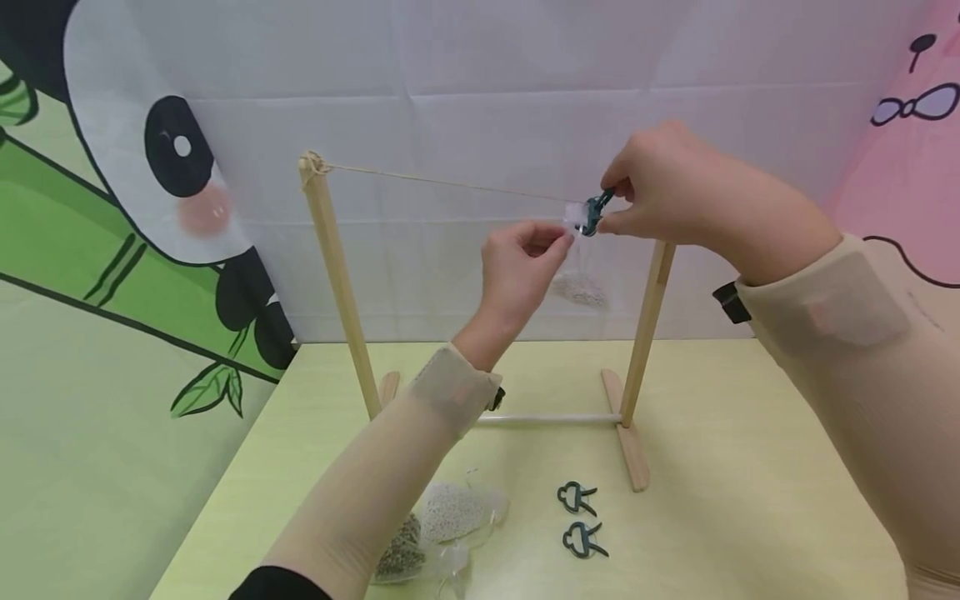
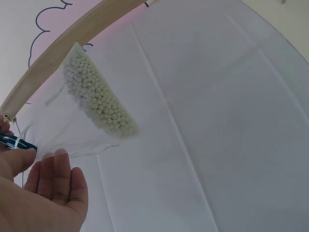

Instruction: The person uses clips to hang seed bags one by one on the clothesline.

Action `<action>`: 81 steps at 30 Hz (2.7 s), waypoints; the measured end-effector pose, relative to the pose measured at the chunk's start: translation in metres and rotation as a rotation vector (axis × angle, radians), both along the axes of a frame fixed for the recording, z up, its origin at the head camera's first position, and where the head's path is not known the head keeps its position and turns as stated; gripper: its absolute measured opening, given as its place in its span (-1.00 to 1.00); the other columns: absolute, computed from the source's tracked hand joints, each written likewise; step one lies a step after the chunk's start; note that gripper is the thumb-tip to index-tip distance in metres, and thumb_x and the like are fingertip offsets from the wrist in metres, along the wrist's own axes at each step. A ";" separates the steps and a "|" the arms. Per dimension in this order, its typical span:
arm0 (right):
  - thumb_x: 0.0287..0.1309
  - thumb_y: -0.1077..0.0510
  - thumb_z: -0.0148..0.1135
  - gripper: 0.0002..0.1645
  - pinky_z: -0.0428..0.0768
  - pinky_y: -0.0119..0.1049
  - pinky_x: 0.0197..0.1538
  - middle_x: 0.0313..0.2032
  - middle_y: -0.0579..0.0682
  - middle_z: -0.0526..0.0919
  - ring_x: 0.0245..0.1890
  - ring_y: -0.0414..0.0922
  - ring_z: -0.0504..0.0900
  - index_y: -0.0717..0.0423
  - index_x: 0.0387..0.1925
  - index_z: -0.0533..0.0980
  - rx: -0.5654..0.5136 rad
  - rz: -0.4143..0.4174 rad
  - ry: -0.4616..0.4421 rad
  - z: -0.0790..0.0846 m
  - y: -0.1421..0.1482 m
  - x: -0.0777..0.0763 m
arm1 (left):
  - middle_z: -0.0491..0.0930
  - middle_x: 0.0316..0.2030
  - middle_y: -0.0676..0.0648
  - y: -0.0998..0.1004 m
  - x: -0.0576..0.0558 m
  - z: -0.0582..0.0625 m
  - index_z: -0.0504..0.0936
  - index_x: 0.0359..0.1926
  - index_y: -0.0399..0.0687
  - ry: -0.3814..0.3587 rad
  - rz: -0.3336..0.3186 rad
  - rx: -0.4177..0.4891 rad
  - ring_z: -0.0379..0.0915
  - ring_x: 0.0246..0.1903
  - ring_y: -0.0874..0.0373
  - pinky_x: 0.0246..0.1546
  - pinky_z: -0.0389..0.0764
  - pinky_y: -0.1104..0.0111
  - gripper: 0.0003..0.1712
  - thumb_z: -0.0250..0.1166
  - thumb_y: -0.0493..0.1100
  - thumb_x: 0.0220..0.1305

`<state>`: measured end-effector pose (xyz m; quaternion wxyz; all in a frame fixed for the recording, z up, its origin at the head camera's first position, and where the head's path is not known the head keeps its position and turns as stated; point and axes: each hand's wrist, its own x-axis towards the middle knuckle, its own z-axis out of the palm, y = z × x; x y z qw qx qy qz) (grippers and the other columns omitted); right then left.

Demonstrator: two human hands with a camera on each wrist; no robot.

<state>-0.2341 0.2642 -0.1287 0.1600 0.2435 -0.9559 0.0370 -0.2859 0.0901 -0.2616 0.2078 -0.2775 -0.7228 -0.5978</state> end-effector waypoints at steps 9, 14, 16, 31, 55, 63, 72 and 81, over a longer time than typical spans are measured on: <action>-0.04 0.16 0.63 -0.54 0.63 -0.10 -0.25 -0.33 0.07 0.68 -0.33 0.00 0.62 0.36 -0.13 0.71 -0.007 0.044 0.041 -0.005 0.002 0.001 | 0.70 -0.28 0.05 -0.004 0.007 0.003 0.74 -0.02 -0.23 -0.059 0.000 -0.061 0.57 -0.31 0.29 -0.28 0.58 0.51 -0.73 0.43 -0.17 0.34; 0.00 0.17 0.61 -0.47 0.69 0.01 -0.15 -0.20 0.17 0.70 -0.24 0.09 0.70 0.38 -0.01 0.67 -0.042 0.072 0.028 -0.006 0.003 0.001 | 0.70 -0.19 0.01 -0.011 0.009 0.000 0.70 0.07 -0.23 -0.073 0.006 -0.060 0.56 -0.22 0.27 -0.10 0.55 0.50 -0.63 0.44 -0.14 0.32; 0.01 0.17 0.61 -0.45 0.69 0.02 -0.15 -0.17 0.19 0.70 -0.22 0.11 0.71 0.38 0.02 0.66 -0.057 0.089 0.044 -0.008 0.003 0.002 | 0.70 -0.17 0.01 -0.015 0.011 -0.002 0.70 0.08 -0.22 -0.080 0.011 -0.057 0.56 -0.21 0.26 -0.05 0.53 0.50 -0.62 0.45 -0.14 0.31; -0.09 0.25 0.66 -0.20 0.39 -0.74 -0.11 -0.11 0.17 0.72 -0.16 0.08 0.71 0.33 0.23 0.54 -0.227 0.206 0.258 -0.031 0.017 0.018 | 0.67 -0.06 0.05 -0.038 0.025 -0.004 0.67 0.13 -0.18 -0.071 -0.010 -0.035 0.56 -0.14 0.24 0.03 0.51 0.46 -0.58 0.47 -0.20 0.27; -0.19 0.33 0.67 -0.18 0.33 -0.76 0.01 -0.11 0.24 0.71 -0.18 0.23 0.72 0.37 0.19 0.54 -0.392 0.141 0.314 -0.083 0.020 0.051 | 0.65 0.01 0.04 -0.074 0.048 -0.027 0.64 0.16 -0.19 -0.114 -0.032 -0.015 0.55 -0.04 0.23 0.08 0.52 0.36 -0.54 0.48 -0.21 0.26; -0.23 0.42 0.65 -0.24 0.47 -0.65 0.02 -0.08 0.18 0.72 -0.16 -0.04 0.71 0.35 0.13 0.59 -0.476 0.150 0.318 -0.098 0.020 0.061 | 0.66 -0.01 0.01 -0.080 0.054 -0.032 0.64 0.14 -0.21 -0.110 -0.032 0.006 0.58 -0.07 0.21 0.07 0.53 0.37 -0.54 0.50 -0.25 0.23; -0.24 0.39 0.65 -0.25 0.44 -0.67 0.01 -0.06 0.15 0.73 -0.10 -0.66 0.47 0.28 0.12 0.62 -0.516 0.110 0.302 -0.121 0.024 0.069 | 0.66 0.00 0.03 -0.091 0.066 -0.045 0.66 0.13 -0.19 -0.115 -0.028 0.006 0.58 -0.06 0.19 0.06 0.54 0.33 -0.56 0.50 -0.26 0.23; -0.23 0.45 0.61 -0.30 0.44 -0.66 0.02 -0.11 0.15 0.73 -0.07 -0.64 0.47 0.30 0.08 0.63 -0.516 0.120 0.331 -0.136 0.029 0.075 | 0.66 0.02 0.03 -0.104 0.081 -0.059 0.66 0.15 -0.15 -0.142 -0.002 0.017 0.58 -0.02 0.17 0.10 0.53 0.28 -0.54 0.50 -0.26 0.23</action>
